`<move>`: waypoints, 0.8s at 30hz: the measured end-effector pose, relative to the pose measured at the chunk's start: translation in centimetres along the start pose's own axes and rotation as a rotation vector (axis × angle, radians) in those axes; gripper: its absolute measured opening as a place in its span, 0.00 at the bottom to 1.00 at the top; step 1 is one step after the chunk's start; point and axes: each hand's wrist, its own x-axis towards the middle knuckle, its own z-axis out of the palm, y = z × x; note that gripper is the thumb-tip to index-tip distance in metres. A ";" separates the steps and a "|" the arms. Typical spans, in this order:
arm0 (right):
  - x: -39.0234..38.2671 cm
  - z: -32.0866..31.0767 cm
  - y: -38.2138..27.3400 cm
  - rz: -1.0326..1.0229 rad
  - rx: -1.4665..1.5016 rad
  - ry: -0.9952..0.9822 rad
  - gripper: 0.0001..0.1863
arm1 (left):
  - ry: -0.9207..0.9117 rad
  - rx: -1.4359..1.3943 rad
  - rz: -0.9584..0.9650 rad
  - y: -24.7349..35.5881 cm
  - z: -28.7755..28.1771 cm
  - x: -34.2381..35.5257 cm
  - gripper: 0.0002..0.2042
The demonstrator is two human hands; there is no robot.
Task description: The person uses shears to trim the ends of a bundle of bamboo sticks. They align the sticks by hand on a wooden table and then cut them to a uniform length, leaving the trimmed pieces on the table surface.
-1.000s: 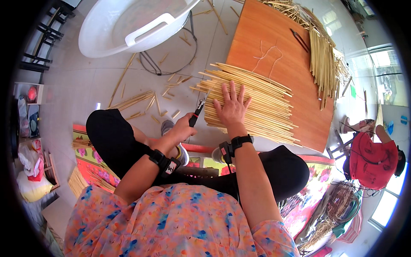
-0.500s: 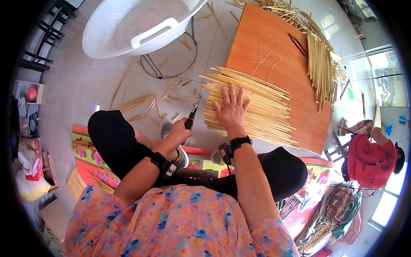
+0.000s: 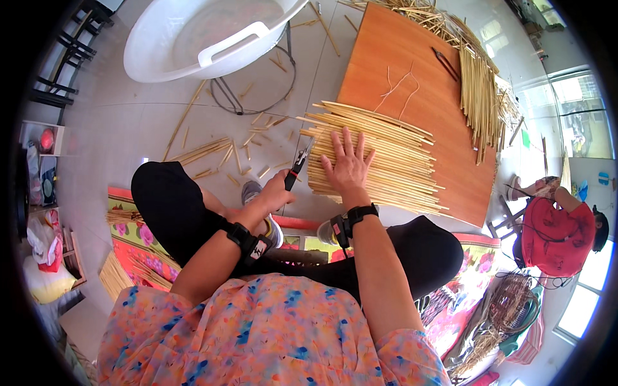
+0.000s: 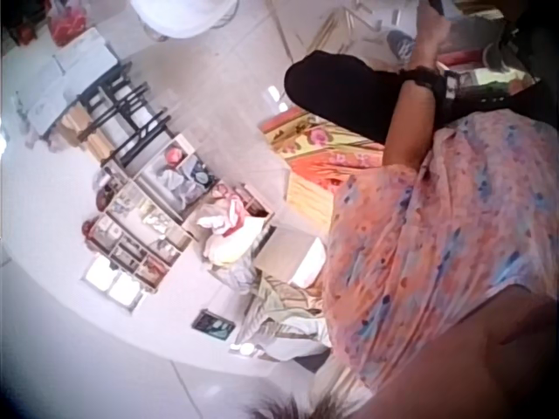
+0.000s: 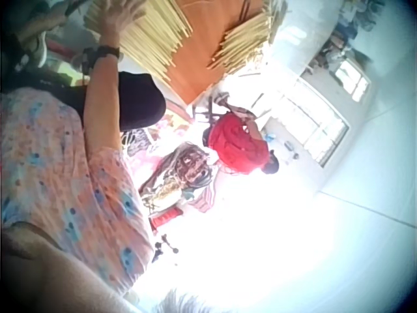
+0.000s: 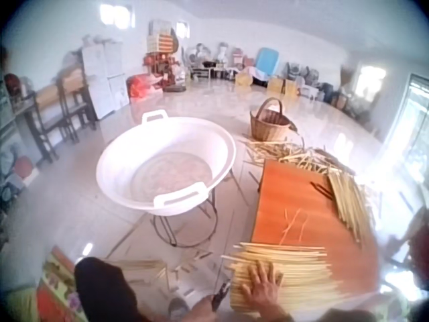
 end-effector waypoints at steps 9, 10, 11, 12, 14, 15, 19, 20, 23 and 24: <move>-0.1 -0.3 0.0 0.007 0.017 -0.003 0.34 | -0.105 -0.138 -0.060 1.5 -1.0 -0.6 0.34; -0.1 -0.3 0.0 0.003 0.017 0.002 0.34 | -0.099 -0.128 -0.044 1.5 -1.0 -0.5 0.34; -0.1 -0.2 -0.1 0.003 0.017 0.002 0.34 | -0.105 -0.125 -0.042 1.5 -1.0 -0.5 0.34; -0.1 -0.2 -0.1 0.002 0.016 0.004 0.34 | -0.110 -0.122 -0.038 1.6 -1.1 -0.4 0.34; 0.0 -0.2 0.0 0.004 0.017 0.002 0.34 | -0.111 -0.109 -0.019 1.7 -1.2 -0.1 0.35; 0.1 -0.3 0.0 0.005 0.019 0.000 0.34 | -0.106 -0.098 -0.005 1.8 -1.3 0.0 0.34; 0.0 -0.4 0.0 0.009 0.022 0.001 0.34 | -0.112 -0.070 -0.005 2.6 -1.9 0.4 0.33; 0.1 -0.4 0.0 0.006 0.022 0.013 0.34 | -0.097 -0.059 0.007 2.4 -1.8 0.6 0.32; -0.1 -0.1 -0.2 -0.002 0.031 0.027 0.34 | -0.053 -0.041 0.017 1.3 -0.9 0.6 0.29; -0.1 -0.2 -0.2 -0.001 0.031 0.026 0.34 | -0.040 -0.047 0.013 1.4 -0.7 0.6 0.28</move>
